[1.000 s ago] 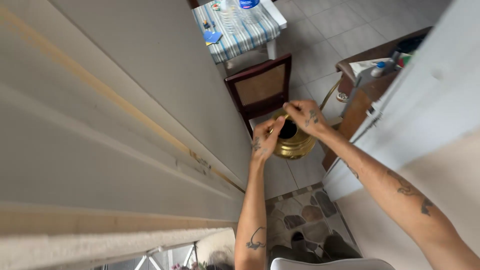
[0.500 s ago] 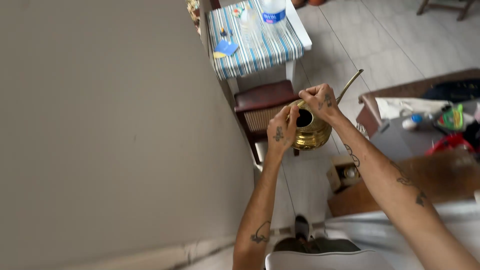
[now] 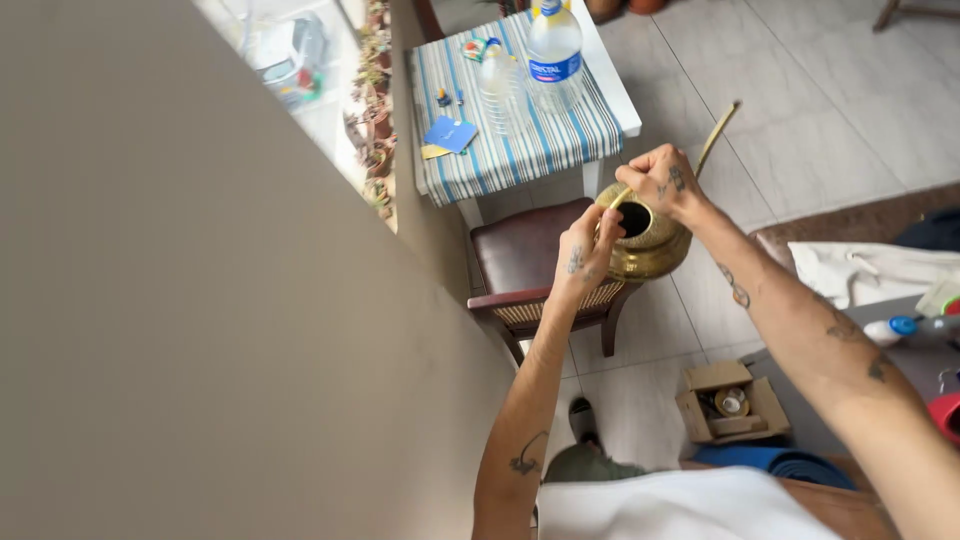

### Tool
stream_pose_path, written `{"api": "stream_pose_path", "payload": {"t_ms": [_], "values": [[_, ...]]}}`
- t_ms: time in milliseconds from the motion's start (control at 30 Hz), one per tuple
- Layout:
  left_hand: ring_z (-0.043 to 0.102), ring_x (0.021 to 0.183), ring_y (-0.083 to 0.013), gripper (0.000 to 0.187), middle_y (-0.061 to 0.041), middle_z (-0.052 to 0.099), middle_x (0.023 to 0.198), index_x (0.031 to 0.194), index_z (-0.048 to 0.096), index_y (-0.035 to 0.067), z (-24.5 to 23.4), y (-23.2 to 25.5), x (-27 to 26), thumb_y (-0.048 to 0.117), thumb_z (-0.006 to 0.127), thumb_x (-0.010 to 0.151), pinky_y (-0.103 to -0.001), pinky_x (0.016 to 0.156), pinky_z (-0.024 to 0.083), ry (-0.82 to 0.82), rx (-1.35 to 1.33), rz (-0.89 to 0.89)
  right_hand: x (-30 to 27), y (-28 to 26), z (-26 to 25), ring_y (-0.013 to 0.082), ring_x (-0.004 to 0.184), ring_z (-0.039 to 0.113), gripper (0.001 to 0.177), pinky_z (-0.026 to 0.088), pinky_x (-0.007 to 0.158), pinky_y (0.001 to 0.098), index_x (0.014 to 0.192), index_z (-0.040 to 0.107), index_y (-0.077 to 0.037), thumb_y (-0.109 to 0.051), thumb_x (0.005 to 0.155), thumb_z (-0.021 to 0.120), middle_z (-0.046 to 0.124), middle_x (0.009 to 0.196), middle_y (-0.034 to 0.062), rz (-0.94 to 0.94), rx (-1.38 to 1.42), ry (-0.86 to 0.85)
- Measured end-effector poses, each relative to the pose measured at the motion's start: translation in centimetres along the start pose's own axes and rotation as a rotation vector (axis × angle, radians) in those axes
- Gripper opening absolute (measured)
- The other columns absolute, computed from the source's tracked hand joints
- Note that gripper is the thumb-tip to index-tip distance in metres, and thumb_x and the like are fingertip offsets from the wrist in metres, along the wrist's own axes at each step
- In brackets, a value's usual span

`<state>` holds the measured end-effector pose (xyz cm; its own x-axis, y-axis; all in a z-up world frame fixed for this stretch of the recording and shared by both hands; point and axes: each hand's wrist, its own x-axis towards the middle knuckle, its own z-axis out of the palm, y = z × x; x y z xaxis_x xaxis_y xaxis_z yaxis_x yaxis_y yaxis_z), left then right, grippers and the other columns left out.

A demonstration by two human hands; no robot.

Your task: The person fills a brass watering can from a plastic bottle on a table, then walks to a balcony and waters several potted plants along a ledge. After watering, the person returns to the table and refills the watering can from the same bottle.

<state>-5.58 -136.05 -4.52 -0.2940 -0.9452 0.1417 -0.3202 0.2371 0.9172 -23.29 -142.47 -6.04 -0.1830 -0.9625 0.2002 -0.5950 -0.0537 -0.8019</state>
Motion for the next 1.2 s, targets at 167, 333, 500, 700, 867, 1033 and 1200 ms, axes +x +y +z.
{"api": "stream_pose_path", "payload": {"t_ms": [167, 333, 500, 700, 867, 1033, 1200], "values": [[0.063, 0.092, -0.0473, 0.033, -0.025, 0.067, 0.084, 0.102, 0.063, 0.015, 1.3, -1.1, 7.7, 0.04, 0.042, 0.098, -0.056, 0.083, 0.048, -0.008, 0.107, -0.005, 6.1, 2.6, -0.3, 0.0173, 0.053, 0.052, 0.041, 0.037, 0.05, 0.032, 0.046, 0.054, -0.008, -0.03, 0.079, 0.063, 0.05, 0.044, 0.0077, 0.019, -0.044, -0.026], [0.061, 0.104, -0.0428, 0.035, -0.02, 0.067, 0.107, 0.116, 0.058, 0.016, 1.6, -4.1, 14.3, 0.041, 0.044, 0.097, -0.053, 0.092, 0.048, 0.021, 0.1, -0.113, 13.3, 6.6, -0.4, 0.0271, 0.06, 0.06, 0.046, 0.043, 0.059, 0.0344, 0.053, 0.061, -0.01, -0.042, 0.086, 0.063, 0.057, 0.051, 0.0098, 0.05, -0.113, -0.08], [0.059, 0.105, -0.0465, 0.034, -0.025, 0.064, 0.108, 0.122, 0.055, 0.015, 3.4, -7.0, 20.1, 0.036, 0.045, 0.097, -0.055, 0.092, 0.047, 0.044, 0.067, -0.184, 19.7, 9.3, -0.1, 0.0343, 0.077, 0.065, 0.048, 0.047, 0.071, 0.0417, 0.064, 0.066, -0.006, -0.044, 0.091, 0.058, 0.065, 0.062, 0.013, 0.05, -0.167, -0.25], [0.062, 0.1, -0.0437, 0.035, -0.019, 0.066, 0.101, 0.116, 0.056, 0.017, 8.4, -14.0, 29.4, 0.043, 0.043, 0.096, -0.055, 0.085, 0.05, 0.046, 0.19, -0.28, 29.9, 13.8, 1.2, 0.033, 0.085, 0.068, 0.035, 0.051, 0.076, 0.0424, 0.072, 0.074, -0.017, -0.046, 0.086, 0.06, 0.071, 0.071, 0.0107, 0.008, -0.308, -0.453], [0.063, 0.098, -0.0402, 0.032, -0.016, 0.065, 0.101, 0.111, 0.054, 0.015, 14.7, -18.5, 38.1, 0.041, 0.055, 0.091, -0.053, 0.084, 0.052, 0.069, 0.341, -0.372, 38.4, 18.5, 3.0, 0.0422, 0.092, 0.065, 0.033, 0.049, 0.085, 0.0493, 0.081, 0.074, -0.004, -0.033, 0.085, 0.058, 0.071, 0.085, 0.0239, -0.062, -0.338, -0.72], [0.061, 0.093, -0.0428, 0.03, -0.016, 0.056, 0.085, 0.096, 0.054, 0.012, 16.8, -18.2, 45.3, 0.041, 0.055, 0.091, -0.051, 0.08, 0.05, 0.243, 0.194, -0.419, 44.9, 23.0, 3.6, 0.0382, 0.088, 0.066, 0.041, 0.049, 0.08, 0.0468, 0.074, 0.07, -0.011, -0.048, 0.085, 0.056, 0.071, 0.078, 0.0149, -0.121, -0.28, -0.859], [0.062, 0.074, -0.0352, 0.047, -0.012, 0.054, 0.064, 0.07, 0.056, 0.013, 17.3, -23.5, 49.6, 0.056, 0.061, 0.086, -0.043, 0.07, 0.047, 0.367, 0.026, -0.501, 50.5, 25.1, 5.6, 0.0364, 0.084, 0.067, 0.042, 0.049, 0.078, 0.046, 0.079, 0.066, -0.011, -0.049, 0.089, 0.052, 0.07, 0.075, 0.0123, -0.138, -0.226, -0.873]]}}
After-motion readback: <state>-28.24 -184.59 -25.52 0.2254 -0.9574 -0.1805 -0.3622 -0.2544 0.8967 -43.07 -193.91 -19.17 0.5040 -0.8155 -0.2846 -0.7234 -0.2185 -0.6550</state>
